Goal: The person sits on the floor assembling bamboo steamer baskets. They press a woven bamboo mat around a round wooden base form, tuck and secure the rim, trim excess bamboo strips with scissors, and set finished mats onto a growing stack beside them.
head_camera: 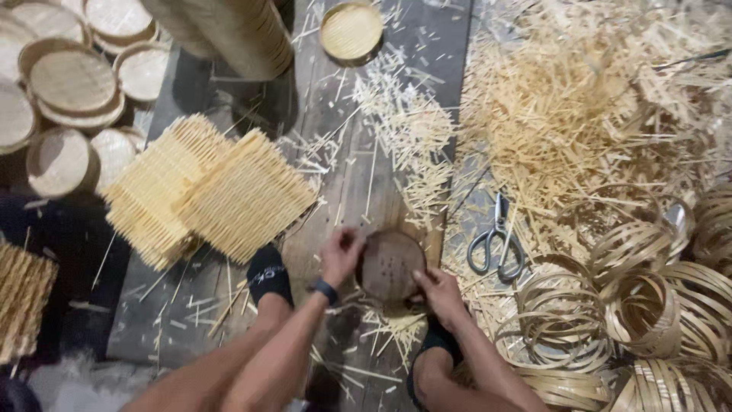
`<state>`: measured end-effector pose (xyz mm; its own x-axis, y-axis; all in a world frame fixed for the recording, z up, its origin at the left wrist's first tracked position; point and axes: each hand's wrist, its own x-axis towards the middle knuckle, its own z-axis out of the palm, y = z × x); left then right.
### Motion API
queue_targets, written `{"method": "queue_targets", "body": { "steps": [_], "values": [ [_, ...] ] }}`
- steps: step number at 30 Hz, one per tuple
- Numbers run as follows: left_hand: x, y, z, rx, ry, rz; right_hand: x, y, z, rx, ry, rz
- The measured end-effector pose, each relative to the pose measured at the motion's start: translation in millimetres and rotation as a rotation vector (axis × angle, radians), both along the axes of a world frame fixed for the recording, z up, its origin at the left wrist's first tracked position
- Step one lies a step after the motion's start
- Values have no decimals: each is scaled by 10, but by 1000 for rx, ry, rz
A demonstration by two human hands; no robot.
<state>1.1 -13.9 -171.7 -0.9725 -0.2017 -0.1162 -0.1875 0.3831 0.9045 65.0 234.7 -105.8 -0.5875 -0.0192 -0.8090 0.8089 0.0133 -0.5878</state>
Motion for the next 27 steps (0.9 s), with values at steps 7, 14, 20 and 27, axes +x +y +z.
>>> {"method": "queue_targets", "body": {
  "steps": [7, 14, 20, 27],
  "values": [
    [-554, -1440, 472, -1411, 33, -248, 216, -53, -319, -81, 14, -38],
    [-603, -1721, 618, -1010, -139, -379, 379, 17, -377, -153, 55, -134],
    [-719, -2171, 1041, -999, 62, -387, 415, 51, -415, -197, 84, -133],
    [-351, -1992, 963, -868, -111, 308, 458, 92, -526, -194, 93, -126]
  ]
}}
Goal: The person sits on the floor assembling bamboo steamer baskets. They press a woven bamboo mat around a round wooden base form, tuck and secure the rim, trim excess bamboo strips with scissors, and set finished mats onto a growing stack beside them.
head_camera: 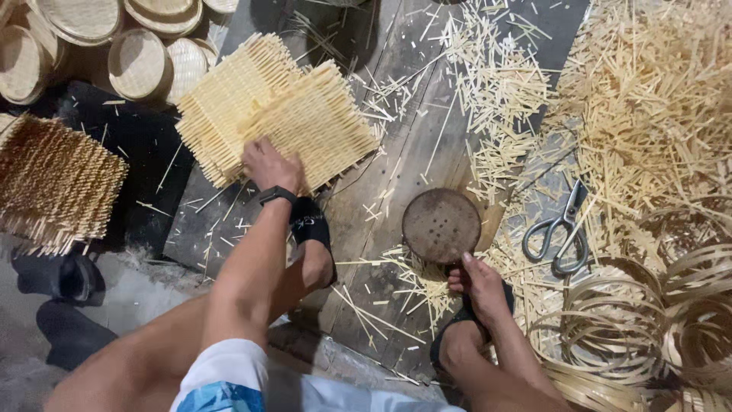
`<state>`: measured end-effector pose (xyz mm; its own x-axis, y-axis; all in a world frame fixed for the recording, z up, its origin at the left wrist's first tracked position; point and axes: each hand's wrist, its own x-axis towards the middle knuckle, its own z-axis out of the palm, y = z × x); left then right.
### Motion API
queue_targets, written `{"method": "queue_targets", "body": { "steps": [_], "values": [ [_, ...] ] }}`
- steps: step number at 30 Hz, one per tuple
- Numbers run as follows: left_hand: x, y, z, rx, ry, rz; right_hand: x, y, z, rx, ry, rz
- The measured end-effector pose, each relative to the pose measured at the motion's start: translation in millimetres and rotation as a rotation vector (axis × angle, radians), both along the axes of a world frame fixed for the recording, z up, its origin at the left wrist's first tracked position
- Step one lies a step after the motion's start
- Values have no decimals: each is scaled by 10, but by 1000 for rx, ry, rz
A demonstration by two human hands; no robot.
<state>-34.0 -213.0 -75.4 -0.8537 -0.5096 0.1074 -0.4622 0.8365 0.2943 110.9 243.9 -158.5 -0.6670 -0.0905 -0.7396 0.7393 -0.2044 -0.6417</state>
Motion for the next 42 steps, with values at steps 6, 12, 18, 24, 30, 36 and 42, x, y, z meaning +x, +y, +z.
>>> {"method": "queue_targets", "body": {
  "steps": [6, 12, 18, 24, 30, 36, 42],
  "values": [
    [-62, -324, -21, 86, -42, 157, 24, 34, -32, -33, 35, 8],
    [-239, -112, 602, 194, 732, -127, -66, 6, 185, 53, 46, -51],
    [-209, 849, 324, 911, 462, -391, -458, 258, 596, 92, 514, -102],
    [98, 1814, -618, 898, 34, -401, -700, 227, 421, 178, 335, 62],
    [174, 1598, -589, 1179, -283, -216, -619, 97, 281, 184, 219, -45],
    [293, 1576, -730, 1293, -450, -188, -602, 85, 200, 196, 340, -96],
    [304, 1448, -834, 1275, -508, -180, -582, 50, -31, 266, 317, -123]
  ]
}}
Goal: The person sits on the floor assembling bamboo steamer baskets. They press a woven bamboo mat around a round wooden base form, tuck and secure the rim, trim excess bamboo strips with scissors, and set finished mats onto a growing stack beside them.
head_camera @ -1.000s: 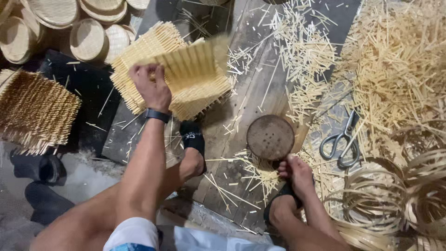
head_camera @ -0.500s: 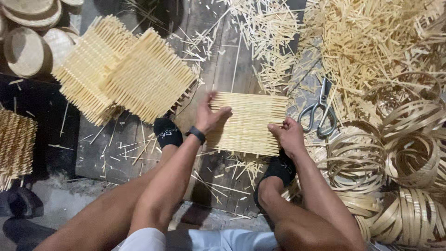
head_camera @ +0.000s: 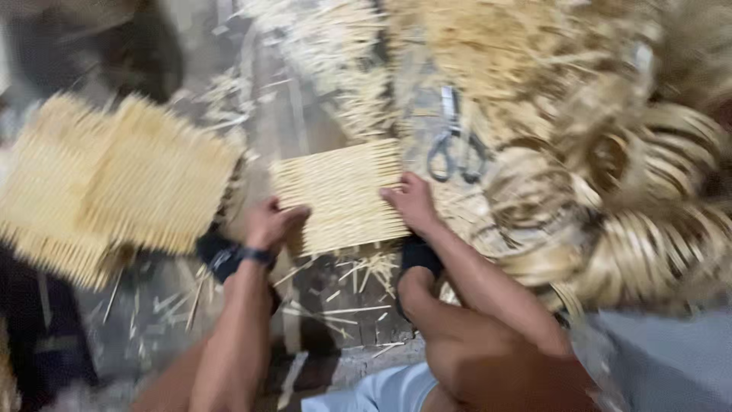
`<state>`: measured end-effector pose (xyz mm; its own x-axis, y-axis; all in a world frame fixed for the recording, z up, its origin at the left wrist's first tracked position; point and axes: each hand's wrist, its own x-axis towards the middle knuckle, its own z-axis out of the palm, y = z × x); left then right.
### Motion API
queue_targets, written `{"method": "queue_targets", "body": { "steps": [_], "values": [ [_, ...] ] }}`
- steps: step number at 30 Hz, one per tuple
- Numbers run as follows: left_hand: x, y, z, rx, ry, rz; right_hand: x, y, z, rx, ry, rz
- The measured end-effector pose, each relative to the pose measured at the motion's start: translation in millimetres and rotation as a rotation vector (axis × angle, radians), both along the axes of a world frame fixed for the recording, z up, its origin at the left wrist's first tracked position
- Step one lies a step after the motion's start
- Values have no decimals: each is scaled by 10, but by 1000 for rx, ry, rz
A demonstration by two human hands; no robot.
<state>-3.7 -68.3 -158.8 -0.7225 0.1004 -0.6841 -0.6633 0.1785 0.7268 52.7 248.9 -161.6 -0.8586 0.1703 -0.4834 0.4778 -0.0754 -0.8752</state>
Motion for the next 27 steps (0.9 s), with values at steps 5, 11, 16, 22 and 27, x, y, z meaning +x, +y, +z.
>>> {"method": "queue_targets", "body": {
  "steps": [5, 11, 16, 22, 27],
  "values": [
    [-5, -21, 97, 22, 10, 38, 59, 796, 196, 294, 134, -280],
    [-38, 24, 203, -124, 98, 78, 716, 2774, 729, 1365, -39, -570],
    [-110, -137, 334, -105, 160, 265, 1065, 3299, 886, 1466, -529, -278],
    [-156, -159, 516, -40, 244, 318, 1266, 3070, 1224, 1127, -367, -354],
    [-167, -143, 745, 25, 279, 379, 1436, 3225, 1709, 618, 5, -799]
  ]
}}
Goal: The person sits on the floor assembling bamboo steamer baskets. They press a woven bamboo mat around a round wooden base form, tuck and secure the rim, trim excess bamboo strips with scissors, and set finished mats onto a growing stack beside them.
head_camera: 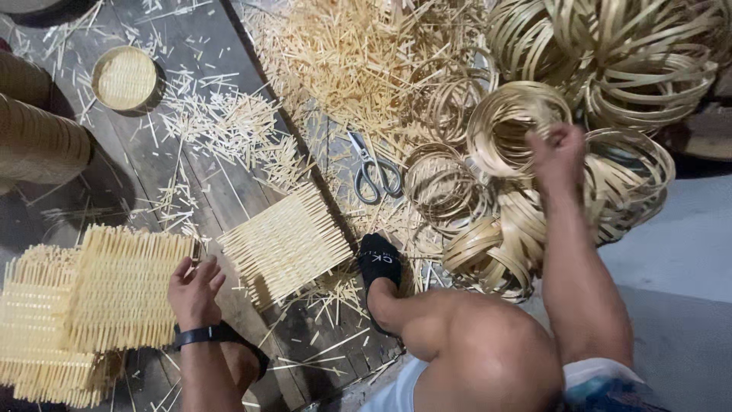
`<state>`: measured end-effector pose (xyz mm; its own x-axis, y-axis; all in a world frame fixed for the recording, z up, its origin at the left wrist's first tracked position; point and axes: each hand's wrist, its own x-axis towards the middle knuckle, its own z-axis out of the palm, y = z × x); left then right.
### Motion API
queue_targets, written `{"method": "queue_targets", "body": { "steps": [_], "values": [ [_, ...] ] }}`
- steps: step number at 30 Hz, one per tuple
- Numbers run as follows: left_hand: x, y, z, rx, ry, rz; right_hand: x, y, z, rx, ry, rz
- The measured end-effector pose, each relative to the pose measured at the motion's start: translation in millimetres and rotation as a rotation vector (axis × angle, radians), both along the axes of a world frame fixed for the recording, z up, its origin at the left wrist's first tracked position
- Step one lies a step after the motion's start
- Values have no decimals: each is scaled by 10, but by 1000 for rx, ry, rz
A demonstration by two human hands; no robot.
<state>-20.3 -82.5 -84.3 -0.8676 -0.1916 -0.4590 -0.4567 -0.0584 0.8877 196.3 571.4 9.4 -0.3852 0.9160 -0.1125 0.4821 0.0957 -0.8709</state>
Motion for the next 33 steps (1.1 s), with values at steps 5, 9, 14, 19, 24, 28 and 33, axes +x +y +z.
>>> {"method": "queue_targets", "body": {
  "steps": [5, 9, 14, 19, 24, 28, 33],
  "values": [
    [62, 58, 150, 30, 20, 13, 56, 9, 498, 433, 300, 147],
    [131, 106, 170, 47, 5, 18, -107, -510, 386, -18, -167, 216],
    [139, 8, 208, 52, -27, 8, -269, -783, -58, 235, -612, 584],
    [116, -91, 262, 65, -2, 59, -145, -651, -121, 274, -412, 560],
    [127, 78, 301, -57, 173, -1, -70, -457, -20, 695, -334, 665],
    [149, 276, 390, -35, 232, -93, -56, -325, -71, 512, -512, 647],
    [222, 380, 518, -77, 213, -97, -88, -389, -38, 183, -817, 637]
  ]
}}
